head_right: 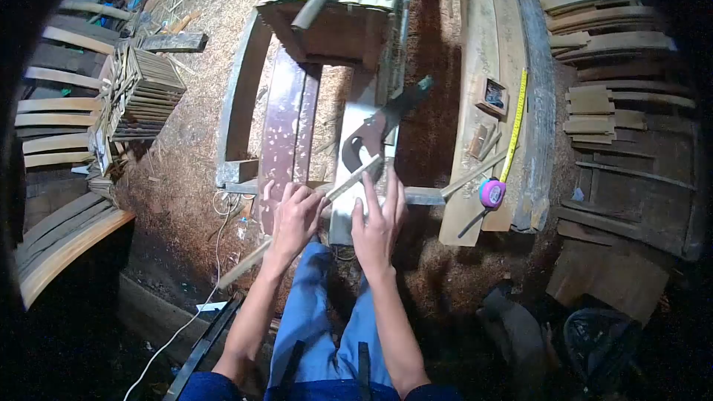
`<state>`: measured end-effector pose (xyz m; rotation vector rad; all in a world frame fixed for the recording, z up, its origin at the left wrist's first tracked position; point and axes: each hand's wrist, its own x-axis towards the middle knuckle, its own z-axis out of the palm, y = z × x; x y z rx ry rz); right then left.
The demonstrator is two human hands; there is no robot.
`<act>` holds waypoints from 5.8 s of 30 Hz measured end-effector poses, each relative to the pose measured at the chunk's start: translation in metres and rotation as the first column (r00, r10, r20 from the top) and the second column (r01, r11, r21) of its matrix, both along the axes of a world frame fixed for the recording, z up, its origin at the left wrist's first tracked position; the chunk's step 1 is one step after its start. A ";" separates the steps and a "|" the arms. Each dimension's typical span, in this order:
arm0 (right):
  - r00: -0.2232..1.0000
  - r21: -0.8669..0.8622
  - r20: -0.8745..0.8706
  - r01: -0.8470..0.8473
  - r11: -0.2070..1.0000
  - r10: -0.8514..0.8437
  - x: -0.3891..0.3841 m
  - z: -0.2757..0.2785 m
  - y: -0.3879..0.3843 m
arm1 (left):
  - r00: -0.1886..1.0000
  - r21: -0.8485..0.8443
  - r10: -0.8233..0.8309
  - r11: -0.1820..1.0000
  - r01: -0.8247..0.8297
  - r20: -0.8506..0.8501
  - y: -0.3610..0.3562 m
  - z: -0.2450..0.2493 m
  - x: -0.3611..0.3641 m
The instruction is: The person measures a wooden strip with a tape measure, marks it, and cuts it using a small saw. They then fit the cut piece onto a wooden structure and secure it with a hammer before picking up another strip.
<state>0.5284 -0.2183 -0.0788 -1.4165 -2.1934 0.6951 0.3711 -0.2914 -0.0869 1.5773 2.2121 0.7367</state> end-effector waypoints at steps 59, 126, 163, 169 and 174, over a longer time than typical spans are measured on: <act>0.908 -0.372 -0.338 0.111 0.921 -0.246 -0.011 -0.077 -0.150 | 0.989 -0.330 0.142 0.933 -0.144 -0.032 0.007 -0.158 -0.048; 0.888 -0.516 -0.226 0.240 0.822 -0.401 -0.043 0.018 -0.159 | 0.975 -0.537 0.172 0.840 -0.072 0.139 0.021 -0.150 -0.053; 0.953 -0.393 -0.157 0.182 0.901 -0.261 -0.035 -0.003 -0.124 | 0.981 -0.430 0.193 0.884 -0.184 -0.024 0.014 -0.158 -0.063; 0.954 -0.537 -0.103 0.186 0.823 -0.283 -0.031 -0.008 -0.122 | 0.970 -0.531 0.237 0.829 -0.174 0.052 0.026 -0.155 -0.065; 0.933 -0.561 -0.170 0.172 0.809 -0.316 -0.057 -0.001 -0.086 | 0.968 -0.569 0.242 0.806 -0.163 0.064 0.027 -0.149 -0.064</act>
